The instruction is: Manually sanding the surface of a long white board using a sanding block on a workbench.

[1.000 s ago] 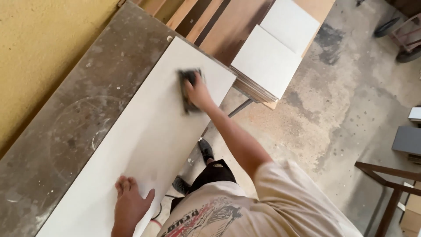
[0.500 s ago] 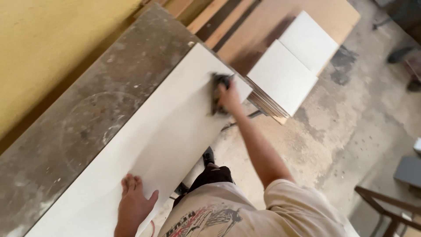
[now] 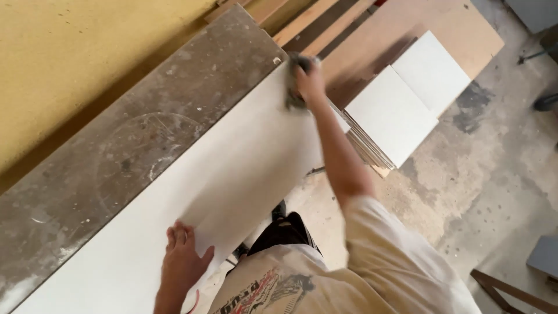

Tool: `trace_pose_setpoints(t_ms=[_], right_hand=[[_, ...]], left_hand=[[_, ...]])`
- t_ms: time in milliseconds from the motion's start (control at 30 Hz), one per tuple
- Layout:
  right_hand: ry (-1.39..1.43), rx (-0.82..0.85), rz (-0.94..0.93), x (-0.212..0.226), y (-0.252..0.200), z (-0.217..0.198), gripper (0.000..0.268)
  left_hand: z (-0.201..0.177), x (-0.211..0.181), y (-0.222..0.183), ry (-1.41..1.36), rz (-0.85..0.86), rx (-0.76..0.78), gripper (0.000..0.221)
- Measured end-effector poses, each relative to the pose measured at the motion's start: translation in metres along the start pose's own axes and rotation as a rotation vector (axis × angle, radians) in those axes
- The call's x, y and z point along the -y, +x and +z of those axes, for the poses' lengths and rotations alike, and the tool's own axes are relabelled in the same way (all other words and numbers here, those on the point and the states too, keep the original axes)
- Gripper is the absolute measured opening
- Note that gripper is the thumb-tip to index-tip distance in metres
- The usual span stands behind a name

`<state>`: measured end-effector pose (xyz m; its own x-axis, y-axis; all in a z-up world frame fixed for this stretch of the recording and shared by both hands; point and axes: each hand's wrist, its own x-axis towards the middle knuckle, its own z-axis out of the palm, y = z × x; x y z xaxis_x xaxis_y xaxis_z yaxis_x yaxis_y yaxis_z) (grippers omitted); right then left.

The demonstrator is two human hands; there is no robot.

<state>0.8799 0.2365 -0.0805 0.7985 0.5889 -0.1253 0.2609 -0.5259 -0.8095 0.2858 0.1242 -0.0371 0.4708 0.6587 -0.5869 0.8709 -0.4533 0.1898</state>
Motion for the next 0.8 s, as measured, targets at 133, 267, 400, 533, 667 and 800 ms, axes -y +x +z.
trace_pose_setpoints(t_ms=[133, 267, 400, 533, 667, 800], right_hand=[[0.052, 0.225, 0.183, 0.083, -0.086, 0.016, 0.051], [0.042, 0.299, 0.164, 0.049, -0.136, -0.035, 0.049], [-0.017, 0.133, 0.159, 0.096, -0.035, -0.022, 0.042], [-0.007, 0.203, 0.073, 0.056, -0.072, 0.029, 0.052], [-0.018, 0.28, 0.165, 0.053, -0.111, -0.03, 0.041], [0.175, 0.137, 0.145, 0.079, 0.002, 0.026, 0.04]], left_hand=[[-0.011, -0.01, -0.005, -0.028, -0.03, 0.021, 0.101], [-0.028, -0.019, 0.0, -0.06, -0.136, 0.145, 0.097], [-0.022, -0.015, -0.008, -0.054, -0.078, 0.034, 0.095], [-0.035, -0.021, -0.008, -0.109, -0.076, 0.028, 0.091], [-0.039, -0.026, -0.009, -0.116, -0.17, 0.156, 0.089], [-0.048, -0.028, -0.016, -0.098, -0.134, 0.119, 0.086]])
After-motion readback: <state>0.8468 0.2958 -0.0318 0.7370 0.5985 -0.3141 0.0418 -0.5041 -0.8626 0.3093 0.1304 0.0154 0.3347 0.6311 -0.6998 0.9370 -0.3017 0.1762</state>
